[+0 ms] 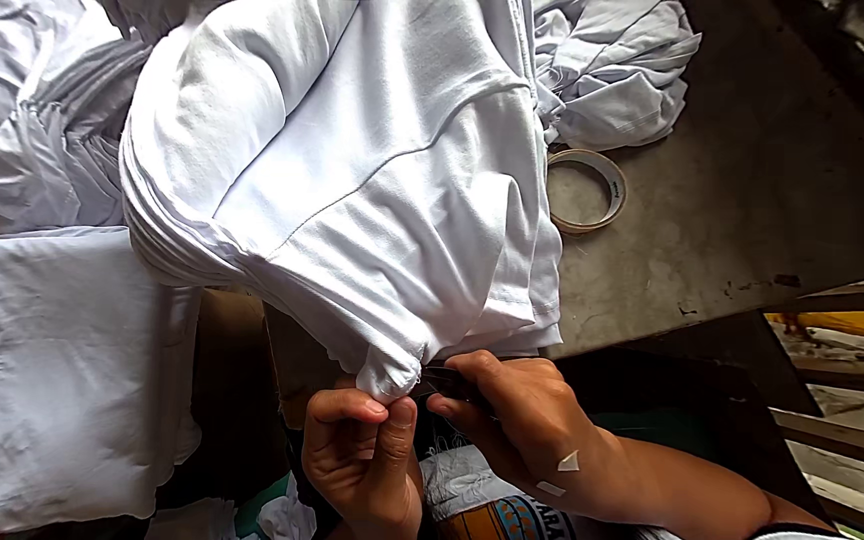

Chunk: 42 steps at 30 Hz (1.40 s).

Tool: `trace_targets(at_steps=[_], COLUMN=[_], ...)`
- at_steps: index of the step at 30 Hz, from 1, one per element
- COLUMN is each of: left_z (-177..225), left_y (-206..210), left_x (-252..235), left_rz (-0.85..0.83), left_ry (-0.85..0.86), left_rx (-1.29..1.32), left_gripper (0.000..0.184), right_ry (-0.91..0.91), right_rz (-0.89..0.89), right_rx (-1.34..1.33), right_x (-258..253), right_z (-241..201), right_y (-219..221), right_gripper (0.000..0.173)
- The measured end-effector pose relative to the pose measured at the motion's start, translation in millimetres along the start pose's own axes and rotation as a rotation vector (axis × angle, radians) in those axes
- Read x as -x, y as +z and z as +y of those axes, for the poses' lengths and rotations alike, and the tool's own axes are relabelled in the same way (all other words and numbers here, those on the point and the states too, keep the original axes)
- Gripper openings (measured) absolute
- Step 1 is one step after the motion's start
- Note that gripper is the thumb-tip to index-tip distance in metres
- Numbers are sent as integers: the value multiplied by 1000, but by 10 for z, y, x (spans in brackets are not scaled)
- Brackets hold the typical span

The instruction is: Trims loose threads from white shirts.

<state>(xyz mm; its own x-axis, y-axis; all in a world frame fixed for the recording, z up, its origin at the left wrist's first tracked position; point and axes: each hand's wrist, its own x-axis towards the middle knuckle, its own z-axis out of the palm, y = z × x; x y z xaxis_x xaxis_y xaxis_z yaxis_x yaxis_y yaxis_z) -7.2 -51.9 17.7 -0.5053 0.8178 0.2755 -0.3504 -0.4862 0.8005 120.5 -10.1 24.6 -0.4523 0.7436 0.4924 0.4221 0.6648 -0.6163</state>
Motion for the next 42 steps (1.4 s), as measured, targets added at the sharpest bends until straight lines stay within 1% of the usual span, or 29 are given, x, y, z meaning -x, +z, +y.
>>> trace_targets(at_steps=[8, 13, 42], left_z=[-6, -10, -36], left_y=[6, 20, 0], left_x=[3, 3, 3], left_rz=[3, -2, 12], left_ry=[11, 35, 15], left_rx=[11, -29, 7], left_gripper=[18, 19, 20], right_ry=[-2, 1, 7], right_rz=[12, 7, -21], right_rx=[0, 5, 36], right_x=[7, 8, -1], right_z=[7, 2, -9], right_y=[-13, -21, -9], right_gripper=[34, 33, 33])
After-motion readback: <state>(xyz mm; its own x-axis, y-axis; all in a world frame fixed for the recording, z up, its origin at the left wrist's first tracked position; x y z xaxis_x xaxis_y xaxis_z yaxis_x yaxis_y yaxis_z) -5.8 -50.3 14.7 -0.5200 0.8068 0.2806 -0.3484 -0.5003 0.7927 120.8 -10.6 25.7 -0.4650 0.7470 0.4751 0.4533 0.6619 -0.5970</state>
